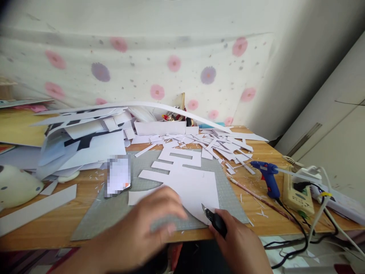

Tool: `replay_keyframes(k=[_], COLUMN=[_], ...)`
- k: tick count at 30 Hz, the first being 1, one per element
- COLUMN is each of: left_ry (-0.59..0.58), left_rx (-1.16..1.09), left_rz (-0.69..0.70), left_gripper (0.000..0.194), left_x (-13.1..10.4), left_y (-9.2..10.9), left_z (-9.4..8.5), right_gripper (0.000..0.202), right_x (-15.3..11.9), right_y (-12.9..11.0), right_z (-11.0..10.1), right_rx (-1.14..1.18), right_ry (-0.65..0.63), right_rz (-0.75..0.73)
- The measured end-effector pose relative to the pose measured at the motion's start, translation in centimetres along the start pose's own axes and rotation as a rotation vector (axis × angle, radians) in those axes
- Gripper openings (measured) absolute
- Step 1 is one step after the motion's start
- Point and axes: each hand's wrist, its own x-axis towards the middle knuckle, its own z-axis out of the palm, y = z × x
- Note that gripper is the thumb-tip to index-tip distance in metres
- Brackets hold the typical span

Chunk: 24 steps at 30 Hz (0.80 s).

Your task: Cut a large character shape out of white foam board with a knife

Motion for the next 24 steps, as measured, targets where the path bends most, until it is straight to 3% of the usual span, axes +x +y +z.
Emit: replay_keyframes(k=[2, 3, 6, 8, 14, 17, 19, 21, 24], left_ry=[0.352, 0.418, 0.396, 0.330, 0.229, 0.225, 0.309, 0.487, 0.669], left_rx=[0.377, 0.545, 0.839, 0.897, 0.943, 0.936, 0.916, 0.883, 0.816], left_rz=[-0.156, -0.240, -0.439, -0.508, -0.520, -0.529, -0.505, -0.492, -0.584], left_gripper=[0.024, 0.026, 0.036, 0.035, 0.027, 0.028, 0.030, 0.030, 0.029], left_x=[-0.8, -1.6, -4.5, -5.7, -5.6, -6.6, -8.3, -10.3, -12.4], left_y=[-3.9, -5.9, -10.8, -12.3, -11.8, -11.9, -12.2, -12.6, -12.6], left_z=[-2.7, -3.9, -6.5, -7.0, -7.4, -8.1, -8.9, -9.6, -10.3], right_gripper=[0.033, 0.034, 0.032, 0.033, 0.036, 0.038, 0.039, 0.040, 0.040], right_x=[0.3, 0.4, 1.1, 1.4, 1.4, 1.1, 0.9, 0.8, 0.9], right_y=[0.3, 0.5, 0.8, 0.9, 0.9, 0.5, 0.2, -0.1, -0.3], right_z=[-0.4, -0.6, -1.2, -1.5, -1.4, -1.4, -1.4, -1.6, -1.6], right_rx=[0.067, 0.101, 0.113, 0.076, 0.002, -0.005, -0.006, -0.012, -0.019], right_ry=[-0.073, -0.105, -0.190, -0.245, -0.271, -0.261, -0.237, -0.227, -0.241], right_rz=[-0.013, -0.016, -0.019, -0.010, 0.014, 0.009, 0.007, 0.014, 0.018])
